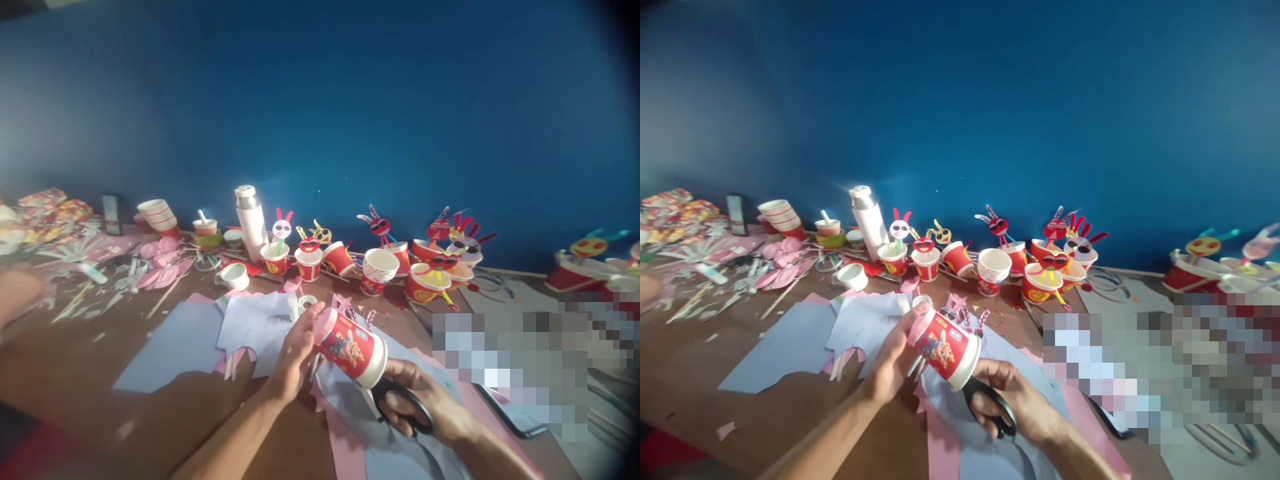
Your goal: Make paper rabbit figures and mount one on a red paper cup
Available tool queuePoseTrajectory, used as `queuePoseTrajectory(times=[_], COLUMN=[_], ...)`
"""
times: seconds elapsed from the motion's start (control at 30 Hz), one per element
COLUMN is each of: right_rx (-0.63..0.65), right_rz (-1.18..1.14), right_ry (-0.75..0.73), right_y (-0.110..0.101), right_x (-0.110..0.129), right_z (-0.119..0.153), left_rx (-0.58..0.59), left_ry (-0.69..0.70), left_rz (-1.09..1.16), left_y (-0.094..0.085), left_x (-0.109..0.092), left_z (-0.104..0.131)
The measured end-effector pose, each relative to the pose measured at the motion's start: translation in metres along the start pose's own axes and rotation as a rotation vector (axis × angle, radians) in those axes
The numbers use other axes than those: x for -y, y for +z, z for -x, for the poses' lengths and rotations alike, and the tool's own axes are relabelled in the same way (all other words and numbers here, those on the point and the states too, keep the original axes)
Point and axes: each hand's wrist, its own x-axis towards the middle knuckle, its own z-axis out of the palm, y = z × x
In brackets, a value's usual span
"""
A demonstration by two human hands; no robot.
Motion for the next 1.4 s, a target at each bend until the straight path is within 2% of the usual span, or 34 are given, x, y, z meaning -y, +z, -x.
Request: queuePoseTrajectory(times=[0.13, 0.37, 0.6, 0.8, 0.9, 1.1, 1.17, 1.27, 1.4], right_rx=[0.043, 0.006, -0.14, -0.022, -0.093, -0.28, -0.367, -0.51, -0.518], right_rz=[-0.021, 0.062, 0.511, 0.35, 0.477, 1.024, 1.154, 1.301, 1.463], right_ry=[0.02, 0.091, -0.007, 0.101, 0.122, 0.042, 0.012, 0.043, 0.105], right_y=[-0.004, -0.003, -0.002, -0.008, -0.011, -0.025, -0.037, -0.055, -0.066], right_x=[-0.018, -0.015, -0.006, -0.008, -0.004, 0.013, 0.014, 0.012, 0.012], right_z=[-0.004, -0.002, 0.005, 0.006, 0.008, 0.019, 0.024, 0.031, 0.04], left_rx=[0.118, 0.094, 0.073, 0.028, -0.029, -0.129, -0.123, -0.069, 0.025], left_ry=[-0.03, -0.039, -0.037, 0.024, 0.112, 0.343, 0.415, 0.577, 0.734], left_rz=[0.006, -0.121, -0.262, -0.309, -0.367, -0.661, -0.784, -0.924, -1.026], left_y=[0.002, 0.002, 0.002, 0.005, 0.005, 0.003, 0.002, 0.001, 0.0], left_x=[-0.004, -0.01, -0.011, -0.015, -0.019, -0.024, -0.022, -0.018, -0.013], left_z=[0.004, 0.008, 0.008, 0.009, 0.008, 0.008, 0.008, 0.007, 0.004])
